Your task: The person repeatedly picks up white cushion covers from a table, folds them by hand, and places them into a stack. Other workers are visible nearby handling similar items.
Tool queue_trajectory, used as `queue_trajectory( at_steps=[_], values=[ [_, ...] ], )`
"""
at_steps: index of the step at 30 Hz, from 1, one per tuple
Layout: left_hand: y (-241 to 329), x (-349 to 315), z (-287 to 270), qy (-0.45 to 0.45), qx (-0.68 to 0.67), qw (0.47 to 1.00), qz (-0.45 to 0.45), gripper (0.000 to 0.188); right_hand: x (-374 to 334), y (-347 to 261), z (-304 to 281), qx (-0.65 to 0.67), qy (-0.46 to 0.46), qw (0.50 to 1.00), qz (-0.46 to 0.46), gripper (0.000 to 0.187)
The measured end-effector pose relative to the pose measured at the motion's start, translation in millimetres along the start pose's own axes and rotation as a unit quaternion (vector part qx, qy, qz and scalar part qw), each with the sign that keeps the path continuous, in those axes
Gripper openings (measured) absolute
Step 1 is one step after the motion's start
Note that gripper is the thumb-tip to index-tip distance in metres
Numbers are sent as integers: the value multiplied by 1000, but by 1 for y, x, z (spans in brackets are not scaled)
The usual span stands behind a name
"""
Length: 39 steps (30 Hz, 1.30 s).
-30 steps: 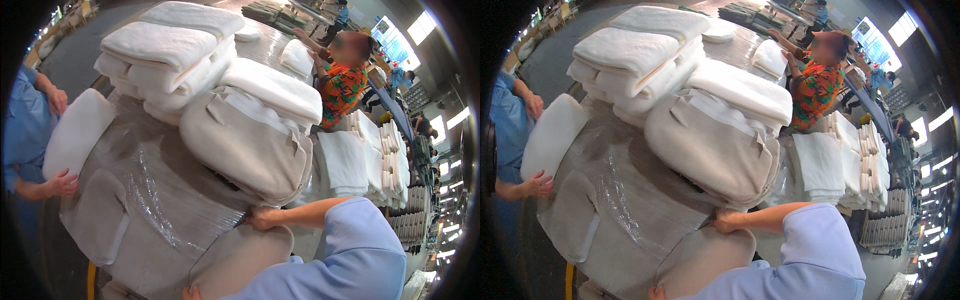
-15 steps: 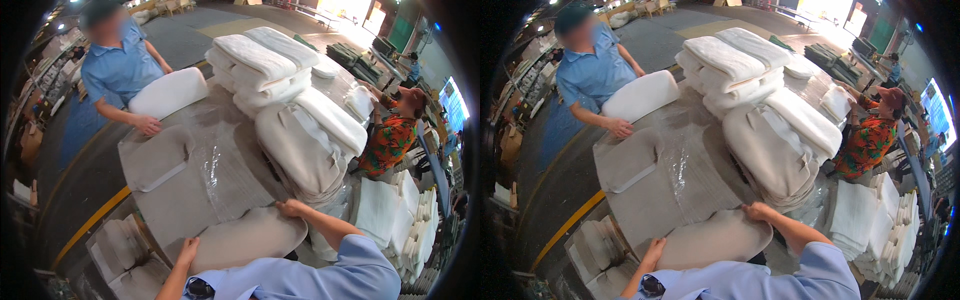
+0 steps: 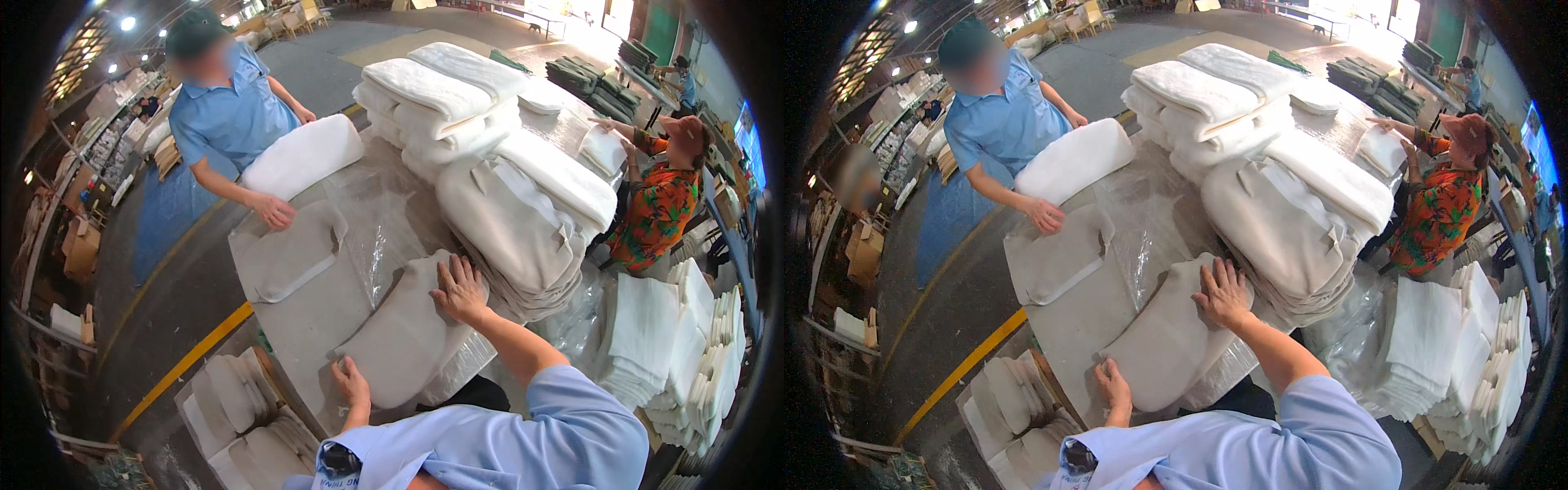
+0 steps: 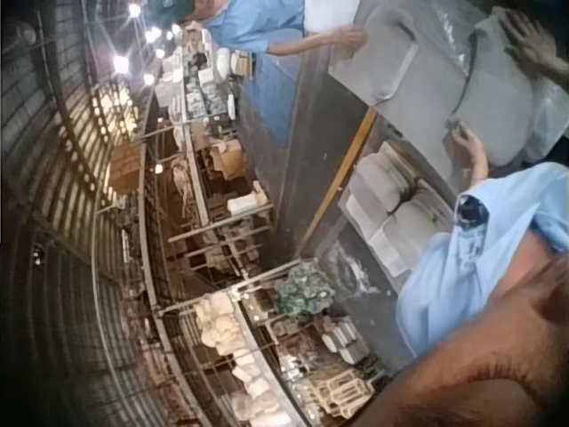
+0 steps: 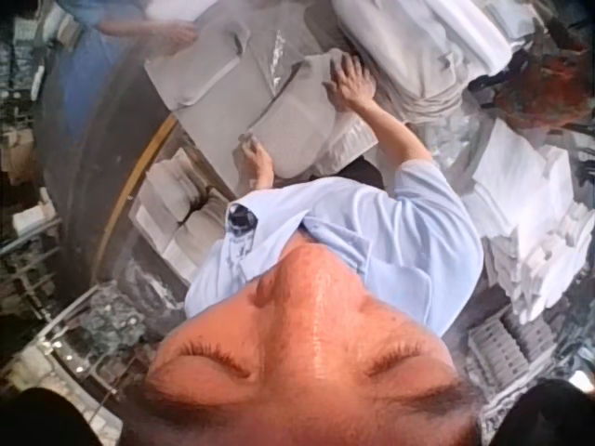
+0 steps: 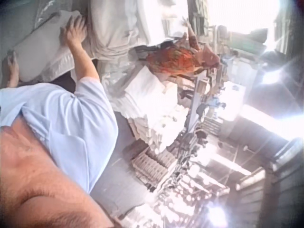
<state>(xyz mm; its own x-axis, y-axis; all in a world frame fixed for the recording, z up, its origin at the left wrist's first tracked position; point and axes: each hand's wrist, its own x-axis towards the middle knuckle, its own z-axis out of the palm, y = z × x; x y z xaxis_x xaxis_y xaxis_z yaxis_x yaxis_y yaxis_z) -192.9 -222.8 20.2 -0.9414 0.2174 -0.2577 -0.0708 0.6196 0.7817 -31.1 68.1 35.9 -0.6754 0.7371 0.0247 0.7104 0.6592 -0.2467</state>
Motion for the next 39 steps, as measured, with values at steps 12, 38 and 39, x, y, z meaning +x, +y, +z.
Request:
queue_trajectory(
  at_steps=[12, 38, 39],
  values=[
    [9, -2, 11, -26, -25, 999, -1, 61, -16, -28, 7, -11, -4, 1000, -29, 103],
    [-16, 10, -6, -45, -77, 996, -11, 59, -12, -69, 7, 327, 67, 932, -138, 41],
    [-17, 3, -14, -49, -79, 995, -24, 59, -6, -44, -3, 279, 108, 951, -78, 39]
  ],
)
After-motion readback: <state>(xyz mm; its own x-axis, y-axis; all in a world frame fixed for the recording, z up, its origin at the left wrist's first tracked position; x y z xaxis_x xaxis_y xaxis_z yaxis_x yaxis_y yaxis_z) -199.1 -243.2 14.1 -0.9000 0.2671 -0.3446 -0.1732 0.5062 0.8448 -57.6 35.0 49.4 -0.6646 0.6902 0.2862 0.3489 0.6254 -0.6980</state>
